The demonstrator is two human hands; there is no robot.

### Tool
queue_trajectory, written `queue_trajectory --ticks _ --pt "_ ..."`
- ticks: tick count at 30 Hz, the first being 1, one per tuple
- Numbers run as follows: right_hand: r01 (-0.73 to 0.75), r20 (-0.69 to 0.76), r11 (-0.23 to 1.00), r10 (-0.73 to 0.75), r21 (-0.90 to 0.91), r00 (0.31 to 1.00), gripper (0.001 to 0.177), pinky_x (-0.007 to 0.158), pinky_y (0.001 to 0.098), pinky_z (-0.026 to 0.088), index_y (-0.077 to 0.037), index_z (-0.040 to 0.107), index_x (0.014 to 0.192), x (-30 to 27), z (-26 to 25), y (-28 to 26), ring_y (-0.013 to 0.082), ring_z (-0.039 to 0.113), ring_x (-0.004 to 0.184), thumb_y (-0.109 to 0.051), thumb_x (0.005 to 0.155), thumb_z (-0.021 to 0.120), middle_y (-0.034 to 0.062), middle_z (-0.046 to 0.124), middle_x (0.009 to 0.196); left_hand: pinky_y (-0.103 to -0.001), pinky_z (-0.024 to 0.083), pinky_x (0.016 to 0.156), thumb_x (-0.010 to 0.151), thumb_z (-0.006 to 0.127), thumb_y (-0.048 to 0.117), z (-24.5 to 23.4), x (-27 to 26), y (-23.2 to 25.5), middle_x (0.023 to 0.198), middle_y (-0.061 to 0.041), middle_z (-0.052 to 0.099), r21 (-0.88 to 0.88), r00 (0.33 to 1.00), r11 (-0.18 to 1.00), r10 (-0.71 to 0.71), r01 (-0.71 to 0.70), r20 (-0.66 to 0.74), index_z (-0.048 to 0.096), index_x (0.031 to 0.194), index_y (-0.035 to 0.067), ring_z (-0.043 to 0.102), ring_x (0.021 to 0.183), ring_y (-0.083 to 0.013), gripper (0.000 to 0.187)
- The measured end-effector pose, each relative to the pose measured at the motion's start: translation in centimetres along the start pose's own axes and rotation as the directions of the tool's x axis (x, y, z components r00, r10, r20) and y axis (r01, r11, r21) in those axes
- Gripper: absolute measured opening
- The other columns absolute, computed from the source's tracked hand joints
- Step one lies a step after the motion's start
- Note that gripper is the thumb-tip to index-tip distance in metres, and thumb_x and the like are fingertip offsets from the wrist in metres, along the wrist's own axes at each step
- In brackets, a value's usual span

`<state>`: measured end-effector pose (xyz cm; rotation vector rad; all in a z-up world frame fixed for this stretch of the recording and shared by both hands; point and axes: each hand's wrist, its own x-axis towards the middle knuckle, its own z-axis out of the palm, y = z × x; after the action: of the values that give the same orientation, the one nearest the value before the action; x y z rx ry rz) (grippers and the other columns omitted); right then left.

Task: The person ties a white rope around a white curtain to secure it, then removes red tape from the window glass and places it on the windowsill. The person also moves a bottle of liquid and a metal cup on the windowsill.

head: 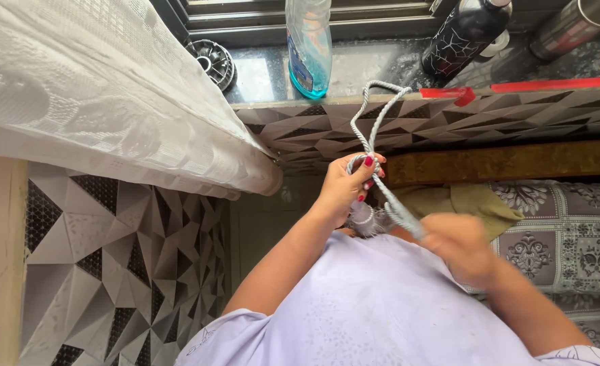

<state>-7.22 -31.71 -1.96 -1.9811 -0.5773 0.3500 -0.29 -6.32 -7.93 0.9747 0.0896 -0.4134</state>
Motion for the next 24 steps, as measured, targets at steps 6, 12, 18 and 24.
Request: queue_trajectory --ticks 6,12,18,24 --pt "0.300 0.218 0.954 -0.289 -0.019 0.932 0.019 0.060 0.0425 0.041 -0.002 0.054 0.079 -0.2 -0.6 -3.8 0.0325 0.052 0.065 -0.015 0.093 0.058 0.0135 0.051 0.071 -0.019 0.037 0.050 0.097 0.070 0.033 1.1 0.0 -0.5 0.085 -0.001 0.072 0.095 0.999 0.995 0.028 -0.023 -0.046 0.073 0.107 0.005 0.049 0.061 -0.0008 0.030" --pt "0.285 0.294 0.944 -0.323 0.164 0.899 0.022 0.063 0.0427 0.041 -0.002 0.052 0.078 -1.3 -0.9 -3.6 0.0302 0.050 0.065 -0.013 0.096 0.058 0.0129 0.047 0.070 -0.018 0.037 0.054 0.100 0.070 0.031 1.4 0.3 -0.8 0.087 -0.002 0.072 0.084 1.000 0.996 0.024 -0.025 0.003 0.073 0.109 0.004 0.049 0.062 -0.0003 0.029" --pt "0.148 -0.392 0.925 0.002 0.351 0.920 0.029 0.056 0.0279 0.034 0.008 0.060 0.092 -1.6 -5.7 2.1 0.0127 0.042 0.059 -0.015 0.110 0.058 0.0102 0.058 0.074 -0.019 0.044 0.058 0.104 0.061 0.036 -0.8 -0.3 2.7 0.098 -0.004 0.074 0.025 0.953 0.988 -0.156 0.155 0.260 0.073 0.118 0.003 0.054 0.068 -0.0023 0.038" --pt "-0.283 -0.457 0.862 0.068 -0.420 0.887 0.018 0.078 0.0332 0.050 -0.005 0.076 0.113 4.8 -7.9 0.5 0.0232 0.064 0.084 -0.016 0.099 0.070 0.0109 0.073 0.097 -0.022 0.051 0.074 0.102 0.065 0.021 0.2 -3.0 3.8 0.109 -0.006 0.073 0.266 0.967 0.961 0.011 -0.081 0.256 0.068 0.124 0.003 0.063 0.092 -0.0067 0.028"
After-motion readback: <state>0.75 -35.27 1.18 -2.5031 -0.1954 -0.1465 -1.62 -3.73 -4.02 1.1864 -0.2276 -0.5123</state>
